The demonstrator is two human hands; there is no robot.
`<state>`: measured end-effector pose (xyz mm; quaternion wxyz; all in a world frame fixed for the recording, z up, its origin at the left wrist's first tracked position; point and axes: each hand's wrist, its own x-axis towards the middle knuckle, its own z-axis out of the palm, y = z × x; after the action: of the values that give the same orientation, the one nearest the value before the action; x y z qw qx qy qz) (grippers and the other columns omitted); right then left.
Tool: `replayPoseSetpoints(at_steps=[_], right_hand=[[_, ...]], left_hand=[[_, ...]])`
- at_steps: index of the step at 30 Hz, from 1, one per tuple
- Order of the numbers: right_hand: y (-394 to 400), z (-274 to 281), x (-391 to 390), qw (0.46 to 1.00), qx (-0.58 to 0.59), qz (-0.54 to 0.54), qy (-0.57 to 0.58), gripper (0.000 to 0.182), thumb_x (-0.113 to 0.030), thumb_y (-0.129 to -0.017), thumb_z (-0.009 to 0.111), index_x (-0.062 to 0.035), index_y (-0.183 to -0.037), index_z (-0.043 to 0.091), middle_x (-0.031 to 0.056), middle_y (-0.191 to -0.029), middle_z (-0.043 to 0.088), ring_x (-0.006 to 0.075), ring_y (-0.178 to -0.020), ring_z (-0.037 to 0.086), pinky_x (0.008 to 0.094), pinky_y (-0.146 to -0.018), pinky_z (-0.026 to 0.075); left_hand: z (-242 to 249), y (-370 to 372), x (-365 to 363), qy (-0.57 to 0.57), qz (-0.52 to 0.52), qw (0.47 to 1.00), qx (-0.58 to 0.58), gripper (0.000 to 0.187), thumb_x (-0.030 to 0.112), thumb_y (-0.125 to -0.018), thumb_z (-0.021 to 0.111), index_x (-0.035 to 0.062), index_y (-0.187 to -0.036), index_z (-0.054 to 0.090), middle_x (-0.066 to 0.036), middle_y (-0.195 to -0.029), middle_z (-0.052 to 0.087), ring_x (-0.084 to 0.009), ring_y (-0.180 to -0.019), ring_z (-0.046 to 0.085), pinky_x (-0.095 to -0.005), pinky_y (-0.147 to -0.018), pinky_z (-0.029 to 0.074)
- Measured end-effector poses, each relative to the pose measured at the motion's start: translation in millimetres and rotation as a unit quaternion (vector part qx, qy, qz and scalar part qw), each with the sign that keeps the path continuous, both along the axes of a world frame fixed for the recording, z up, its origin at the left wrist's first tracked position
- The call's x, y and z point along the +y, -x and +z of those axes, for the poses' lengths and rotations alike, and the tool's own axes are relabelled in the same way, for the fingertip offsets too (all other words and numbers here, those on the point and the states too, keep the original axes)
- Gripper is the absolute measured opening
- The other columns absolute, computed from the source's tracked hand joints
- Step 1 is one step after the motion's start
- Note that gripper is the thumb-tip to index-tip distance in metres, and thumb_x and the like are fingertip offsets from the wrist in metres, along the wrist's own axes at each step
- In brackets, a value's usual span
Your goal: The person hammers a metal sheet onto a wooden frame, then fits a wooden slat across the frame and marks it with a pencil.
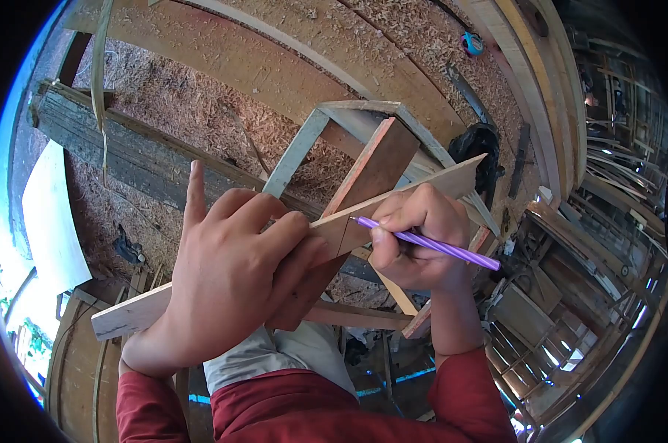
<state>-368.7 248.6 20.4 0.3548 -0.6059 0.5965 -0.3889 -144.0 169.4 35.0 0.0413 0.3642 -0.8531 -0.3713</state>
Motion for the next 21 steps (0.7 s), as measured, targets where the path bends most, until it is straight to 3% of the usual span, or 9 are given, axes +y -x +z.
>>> replayPoseSetpoints(at_steps=[8,10,11,13,14,17,19,20,21], right_hand=[[2,-1,3,1.000,-0.003,0.019,0.021,0.020,0.001,-0.079,0.071,-0.0060,-0.085,0.053,0.0081,-0.070,0.066,0.0187,-0.057,0.066,0.0293,-0.053,0.052],[6,-2,11,0.983,-0.173,-0.041,-0.044,0.021,-0.003,-0.087,0.071,-0.0059,-0.090,0.051,0.0083,-0.071,0.064,0.0138,-0.054,0.060,0.0260,-0.050,0.047],[10,-1,13,0.983,-0.177,-0.036,-0.036,0.021,-0.003,-0.087,0.071,-0.0059,-0.090,0.051,0.0083,-0.071,0.064,0.0138,-0.054,0.060,0.0260,-0.050,0.047],[21,6,18,0.928,-0.365,-0.081,0.003,0.024,-0.009,-0.094,0.071,-0.0066,-0.095,0.047,0.0071,-0.070,0.060,0.0093,-0.054,0.054,0.0232,-0.047,0.042],[36,15,26,0.946,-0.317,-0.059,0.008,0.026,-0.023,-0.103,0.061,-0.0072,-0.094,0.043,0.0087,-0.067,0.055,0.0138,-0.055,0.054,0.0262,-0.051,0.046],[60,42,57,0.935,-0.324,-0.129,0.060,0.030,-0.032,-0.106,0.049,-0.0081,-0.091,0.041,0.0119,-0.071,0.055,0.0196,-0.060,0.055,0.0305,-0.059,0.050],[78,64,94,0.921,-0.313,-0.215,0.081,0.026,-0.029,-0.106,0.042,-0.0096,-0.088,0.039,0.0139,-0.076,0.054,0.0229,-0.072,0.057,0.0373,-0.072,0.050],[85,75,112,0.907,-0.299,-0.279,0.098,0.025,-0.029,-0.106,0.043,-0.0094,-0.091,0.041,0.0120,-0.077,0.053,0.0223,-0.071,0.055,0.0378,-0.072,0.050],[93,82,132,0.888,-0.286,-0.341,0.115,0.023,-0.028,-0.106,0.043,-0.0092,-0.093,0.043,0.0101,-0.077,0.052,0.0216,-0.071,0.054,0.0383,-0.072,0.049]], left_hand=[[0,1,2,0.006,0.004,1.000,-0.003,0.017,0.027,-0.092,0.071,0.0112,-0.089,0.067,-0.005,-0.086,0.064,-0.0281,-0.097,0.066,-0.0697,-0.119,0.019],[2,-2,1,0.016,0.012,1.000,-0.009,0.017,0.029,-0.093,0.070,0.0120,-0.089,0.068,-0.005,-0.083,0.064,-0.0278,-0.095,0.066,-0.0700,-0.119,0.017],[2,-3,2,-0.001,0.004,1.000,-0.021,0.019,0.031,-0.095,0.068,0.0124,-0.090,0.068,-0.005,-0.080,0.064,-0.0281,-0.093,0.067,-0.0701,-0.118,0.017],[2,-4,5,-0.004,-0.005,0.999,-0.035,0.021,0.032,-0.097,0.066,0.0129,-0.091,0.069,-0.006,-0.077,0.064,-0.0284,-0.090,0.068,-0.0701,-0.118,0.018],[1,-5,7,-0.006,0.010,1.000,-0.023,0.023,0.034,-0.099,0.064,0.0127,-0.092,0.069,-0.007,-0.075,0.064,-0.0286,-0.089,0.068,-0.0698,-0.117,0.017],[-7,-6,18,0.025,0.022,0.999,0.020,0.030,0.040,-0.101,0.059,0.0132,-0.090,0.066,-0.007,-0.073,0.067,-0.0298,-0.083,0.071,-0.0795,-0.110,0.020],[-1,-2,24,-0.028,0.074,0.997,0.001,0.031,0.035,-0.101,0.061,0.0072,-0.091,0.067,-0.015,-0.071,0.064,-0.0372,-0.074,0.065,-0.0478,-0.089,0.048],[3,2,27,-0.017,0.058,0.998,0.014,0.031,0.035,-0.101,0.061,0.0072,-0.091,0.067,-0.015,-0.071,0.064,-0.0372,-0.074,0.065,-0.0478,-0.089,0.048],[9,4,32,0.009,0.066,0.998,-0.018,0.031,0.038,-0.101,0.060,0.0089,-0.091,0.067,-0.015,-0.073,0.066,-0.0385,-0.075,0.067,-0.0601,-0.099,0.038]])
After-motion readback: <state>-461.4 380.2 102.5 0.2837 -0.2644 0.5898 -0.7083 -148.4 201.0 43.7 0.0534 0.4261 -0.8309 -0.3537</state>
